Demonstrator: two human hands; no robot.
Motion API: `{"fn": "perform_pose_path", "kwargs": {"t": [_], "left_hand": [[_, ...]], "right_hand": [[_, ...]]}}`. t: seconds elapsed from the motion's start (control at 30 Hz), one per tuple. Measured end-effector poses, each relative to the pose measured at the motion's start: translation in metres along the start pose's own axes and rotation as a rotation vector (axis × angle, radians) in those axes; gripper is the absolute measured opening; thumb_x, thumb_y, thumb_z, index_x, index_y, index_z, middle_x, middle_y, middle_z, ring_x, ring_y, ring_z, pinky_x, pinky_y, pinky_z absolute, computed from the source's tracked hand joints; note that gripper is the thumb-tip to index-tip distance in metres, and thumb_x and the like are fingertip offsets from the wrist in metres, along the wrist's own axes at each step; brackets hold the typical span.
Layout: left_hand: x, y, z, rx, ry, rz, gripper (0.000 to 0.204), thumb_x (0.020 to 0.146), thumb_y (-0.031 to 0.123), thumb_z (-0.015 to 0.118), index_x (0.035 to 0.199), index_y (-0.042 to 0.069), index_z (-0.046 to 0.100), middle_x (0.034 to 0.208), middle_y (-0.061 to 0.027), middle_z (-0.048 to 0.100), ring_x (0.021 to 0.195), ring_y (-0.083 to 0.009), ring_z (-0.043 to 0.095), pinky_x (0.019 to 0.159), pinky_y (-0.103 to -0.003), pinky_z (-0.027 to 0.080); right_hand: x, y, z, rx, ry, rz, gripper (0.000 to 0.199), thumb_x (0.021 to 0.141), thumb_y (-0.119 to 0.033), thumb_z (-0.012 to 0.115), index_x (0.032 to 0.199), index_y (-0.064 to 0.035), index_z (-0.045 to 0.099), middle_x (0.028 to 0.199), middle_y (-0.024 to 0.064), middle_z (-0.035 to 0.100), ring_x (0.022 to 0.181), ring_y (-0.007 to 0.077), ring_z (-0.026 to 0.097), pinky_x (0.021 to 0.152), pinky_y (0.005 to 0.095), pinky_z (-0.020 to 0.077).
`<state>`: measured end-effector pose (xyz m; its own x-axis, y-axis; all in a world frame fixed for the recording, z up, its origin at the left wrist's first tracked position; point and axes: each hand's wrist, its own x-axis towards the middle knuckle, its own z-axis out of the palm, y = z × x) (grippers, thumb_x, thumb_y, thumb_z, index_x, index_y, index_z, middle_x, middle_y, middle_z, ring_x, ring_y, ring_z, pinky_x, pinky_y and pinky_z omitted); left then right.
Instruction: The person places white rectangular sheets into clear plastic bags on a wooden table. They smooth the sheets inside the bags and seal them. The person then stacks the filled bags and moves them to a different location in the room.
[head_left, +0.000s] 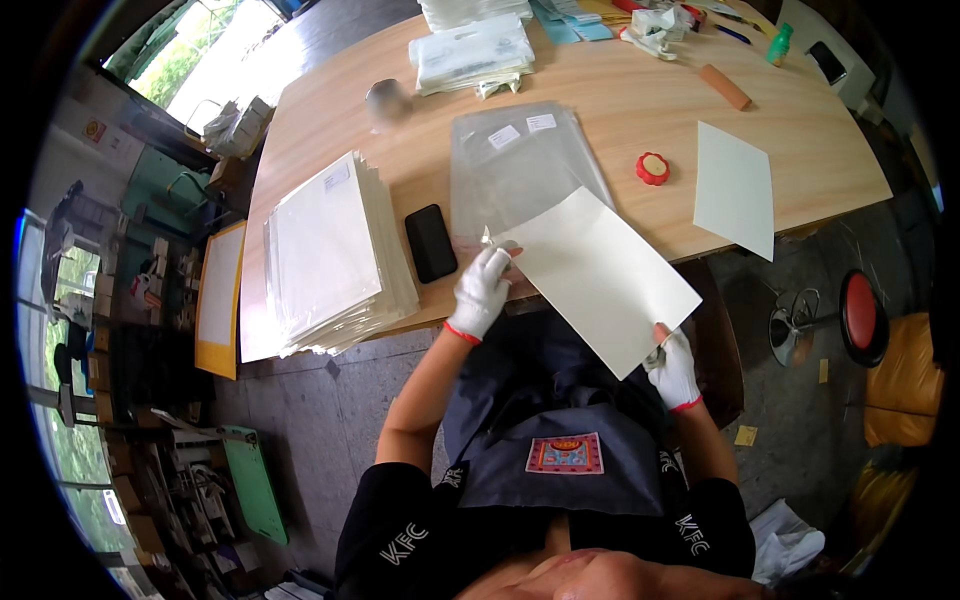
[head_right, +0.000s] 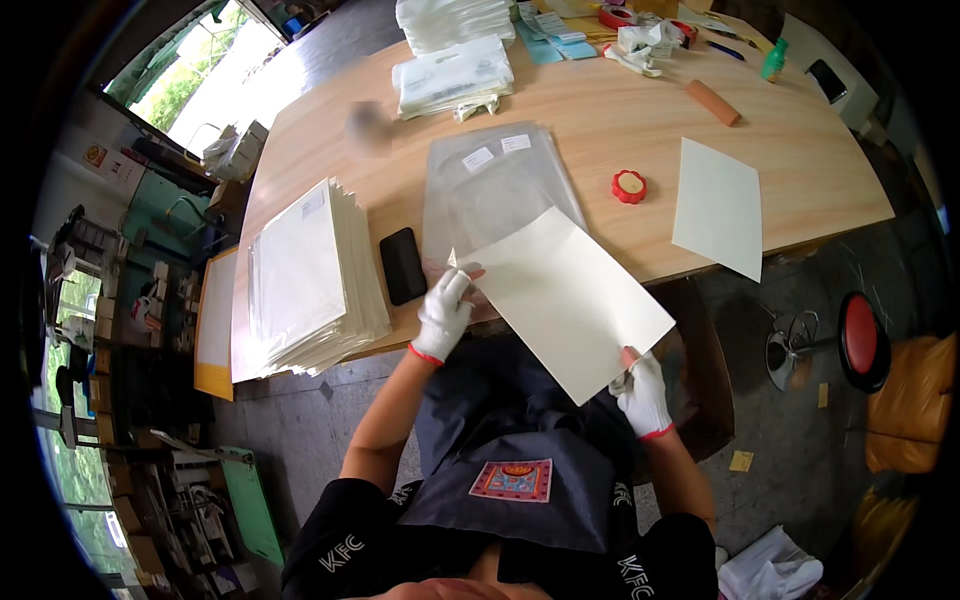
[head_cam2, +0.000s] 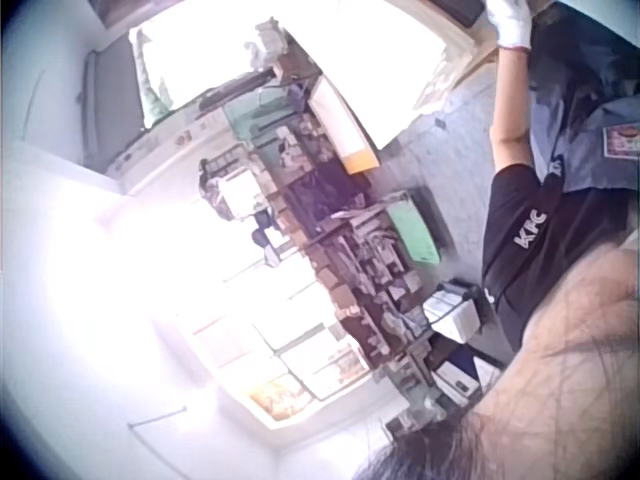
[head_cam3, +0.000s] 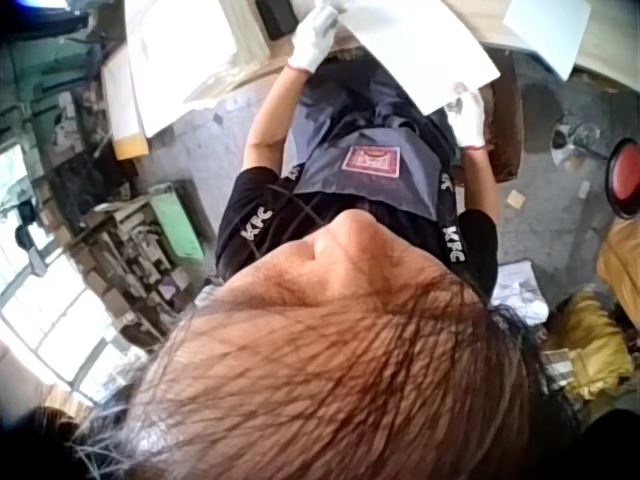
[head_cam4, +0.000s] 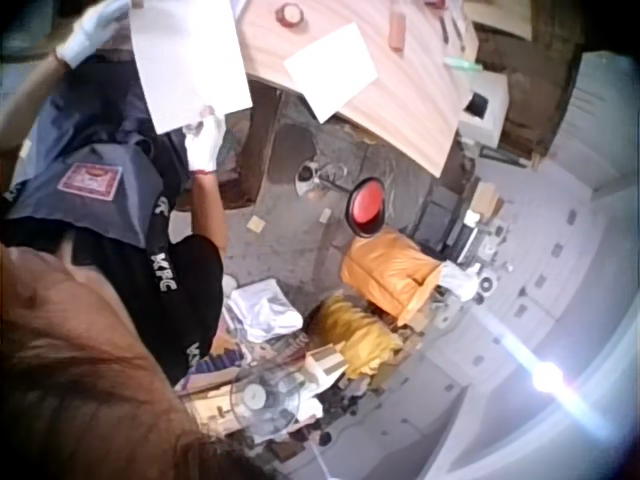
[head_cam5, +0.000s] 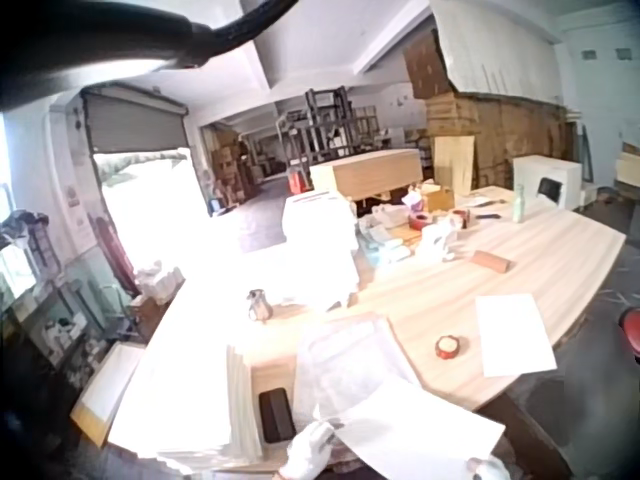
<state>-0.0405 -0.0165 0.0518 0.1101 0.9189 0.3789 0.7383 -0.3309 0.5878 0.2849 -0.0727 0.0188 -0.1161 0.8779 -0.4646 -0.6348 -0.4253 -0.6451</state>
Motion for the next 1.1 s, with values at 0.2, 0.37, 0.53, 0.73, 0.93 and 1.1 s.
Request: {"fn": "perform_pose_path", "kwargs": {"t": [0.2, 0.37, 0.53, 0.73, 0.93, 1.1], "left_hand": [[-0.012, 0.013, 0.084, -1.066, 0.837, -0.481, 0.064, 0.079, -0.009, 0.055, 0.136, 0.009, 0.032, 0.12, -0.0163, 0.051, 0.1, -0.022, 0.058, 0.079, -0.032, 0.052], [-0.04, -0.026, 0.122, -1.968, 0.241, -0.775, 0.048, 0.094, 0.041, 0.035, 0.126, 0.006, 0.044, 0.124, -0.0146, 0.051, 0.107, -0.0298, 0.054, 0.088, -0.039, 0.047], [-0.084, 0.053, 0.115, -1.822, 0.255, -1.087, 0.048, 0.095, 0.04, 0.036, 0.123, 0.003, 0.049, 0.113, -0.0132, 0.058, 0.102, -0.0271, 0.058, 0.086, -0.038, 0.049], [-0.11, 0.048, 0.125, -1.393, 0.025, -0.988, 0.023, 0.09, 0.009, 0.047, 0.112, 0.005, 0.053, 0.098, -0.0053, 0.061, 0.084, -0.0164, 0.062, 0.069, -0.033, 0.055], [-0.109, 0.024, 0.083, -1.729, -0.298, -0.923, 0.033, 0.088, 0.029, 0.057, 0.114, 0.008, 0.053, 0.102, -0.0057, 0.061, 0.091, -0.0189, 0.061, 0.075, -0.031, 0.051], [-0.114, 0.012, 0.034, -1.233, 0.026, -1.071, 0.034, 0.089, 0.033, 0.059, 0.105, 0.004, 0.056, 0.098, -0.008, 0.065, 0.081, -0.0146, 0.063, 0.068, -0.028, 0.052]], "right_hand": [[-0.02, 0.004, 0.022, -0.105, -0.097, 0.04, 0.01, 0.093, -0.017, 0.052, 0.089, -0.0084, 0.05, 0.063, 0.0022, 0.053, 0.045, 0.0122, 0.051, 0.039, 0.0255, 0.0359], [-0.026, -0.004, 0.033, -0.173, -0.09, 0.057, 0.012, 0.093, -0.016, 0.052, 0.095, -0.005, 0.05, 0.07, 0.0051, 0.058, 0.047, 0.0142, 0.056, 0.04, 0.0264, 0.0433], [-0.005, 0.021, 0.035, -0.215, -0.055, 0.09, 0.019, 0.092, -0.015, 0.053, 0.105, -0.001, 0.051, 0.079, 0.0076, 0.062, 0.055, 0.0167, 0.062, 0.047, 0.0294, 0.0519], [0.037, 0.068, 0.064, 0.277, -0.191, 0.105, 0.04, 0.097, -0.015, 0.041, 0.131, 0.0034, 0.033, 0.119, 0.0216, 0.05, 0.11, 0.0315, 0.053, 0.099, 0.0442, 0.0449], [0.012, 0.058, 0.081, -0.248, -0.462, 0.203, 0.034, 0.096, -0.026, 0.044, 0.118, 0.0001, 0.05, 0.087, 0.0088, 0.064, 0.063, 0.0143, 0.063, 0.055, 0.0254, 0.0522], [0.018, 0.043, 0.114, -1.256, -0.568, -0.351, 0.015, 0.09, -0.017, 0.053, 0.097, -0.0092, 0.063, 0.065, 0.004, 0.061, 0.055, 0.0127, 0.059, 0.049, 0.0269, 0.0449]]}}
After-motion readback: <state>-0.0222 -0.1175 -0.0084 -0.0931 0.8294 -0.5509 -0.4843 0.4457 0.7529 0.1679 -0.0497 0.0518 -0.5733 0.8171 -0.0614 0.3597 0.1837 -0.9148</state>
